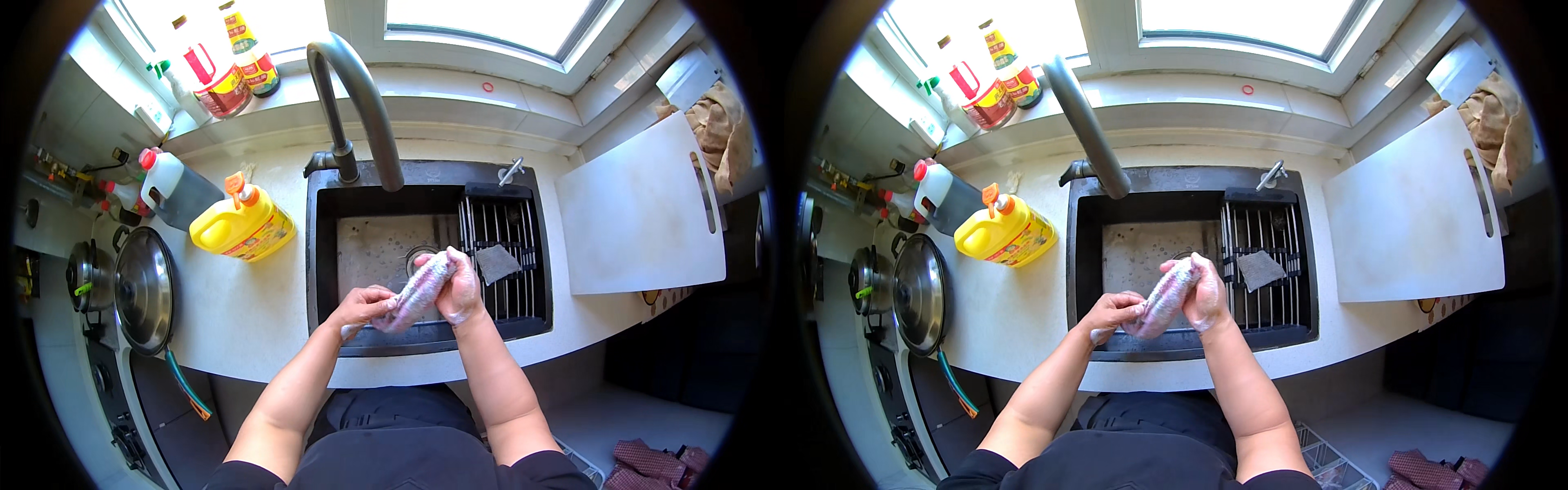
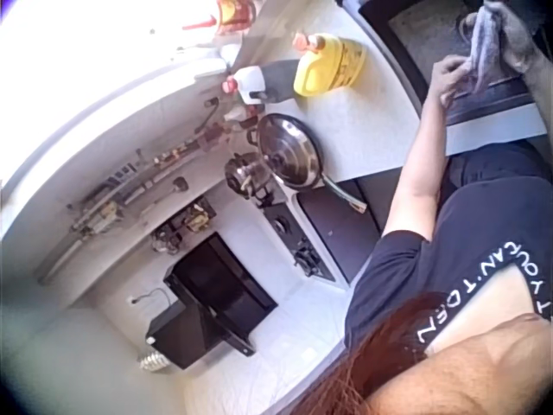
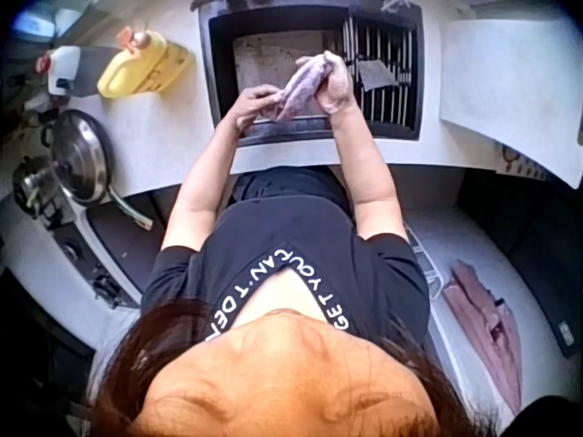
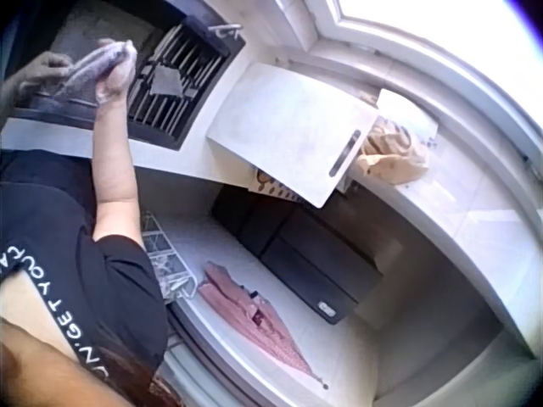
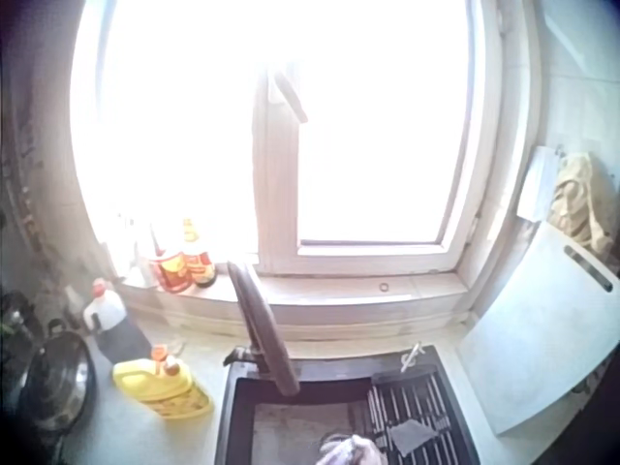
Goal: The person rinses a cloth in a sink, wrings it out, and then uses it to wipe the exterior surface and surrounding wall of a kitchen extractor hood.
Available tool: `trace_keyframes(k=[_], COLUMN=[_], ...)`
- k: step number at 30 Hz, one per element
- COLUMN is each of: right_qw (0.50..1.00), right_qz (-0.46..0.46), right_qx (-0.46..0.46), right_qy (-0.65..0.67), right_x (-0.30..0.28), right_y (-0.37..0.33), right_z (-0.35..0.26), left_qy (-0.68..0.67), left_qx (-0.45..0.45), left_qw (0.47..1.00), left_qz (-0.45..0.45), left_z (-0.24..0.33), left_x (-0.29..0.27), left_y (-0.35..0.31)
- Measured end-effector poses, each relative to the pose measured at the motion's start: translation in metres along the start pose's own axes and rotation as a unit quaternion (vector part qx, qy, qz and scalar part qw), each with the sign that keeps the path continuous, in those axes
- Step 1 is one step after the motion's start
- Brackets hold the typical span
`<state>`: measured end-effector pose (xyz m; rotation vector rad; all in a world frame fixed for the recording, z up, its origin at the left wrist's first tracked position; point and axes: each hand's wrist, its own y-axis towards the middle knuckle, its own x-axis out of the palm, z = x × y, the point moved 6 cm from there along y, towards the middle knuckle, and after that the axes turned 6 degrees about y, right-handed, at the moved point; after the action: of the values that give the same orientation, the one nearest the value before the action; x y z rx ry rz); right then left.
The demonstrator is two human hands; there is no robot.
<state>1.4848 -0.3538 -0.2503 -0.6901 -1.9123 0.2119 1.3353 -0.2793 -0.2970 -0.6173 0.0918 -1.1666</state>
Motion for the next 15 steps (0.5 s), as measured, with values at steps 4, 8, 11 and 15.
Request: trace_keyframes(k=[4,8,11,15], right_qw=[0.994,0.992,0.999,0.980], right_qz=[0.000,0.031,0.013,0.017], right_qx=[-0.032,-0.024,-0.039,-0.102], right_qy=[0.106,0.118,0.022,-0.173], right_x=[-0.009,0.008,0.000,0.009], right_y=[0.000,-0.002,0.006,0.000], right_z=[-0.003,-0.002,-0.009,0.006], left_qy=[-0.003,-0.067,-0.140,-0.230], left_qx=[0.147,0.150,0.192,0.162], left_qw=[0.989,0.979,0.954,0.922], left_qz=[0.031,0.120,0.183,0.267], left_z=[0.016,0.006,0.017,0.052], left_x=[0.001,-0.011,-0.017,-0.006], left_y=[0.000,0.005,0.002,-0.002])
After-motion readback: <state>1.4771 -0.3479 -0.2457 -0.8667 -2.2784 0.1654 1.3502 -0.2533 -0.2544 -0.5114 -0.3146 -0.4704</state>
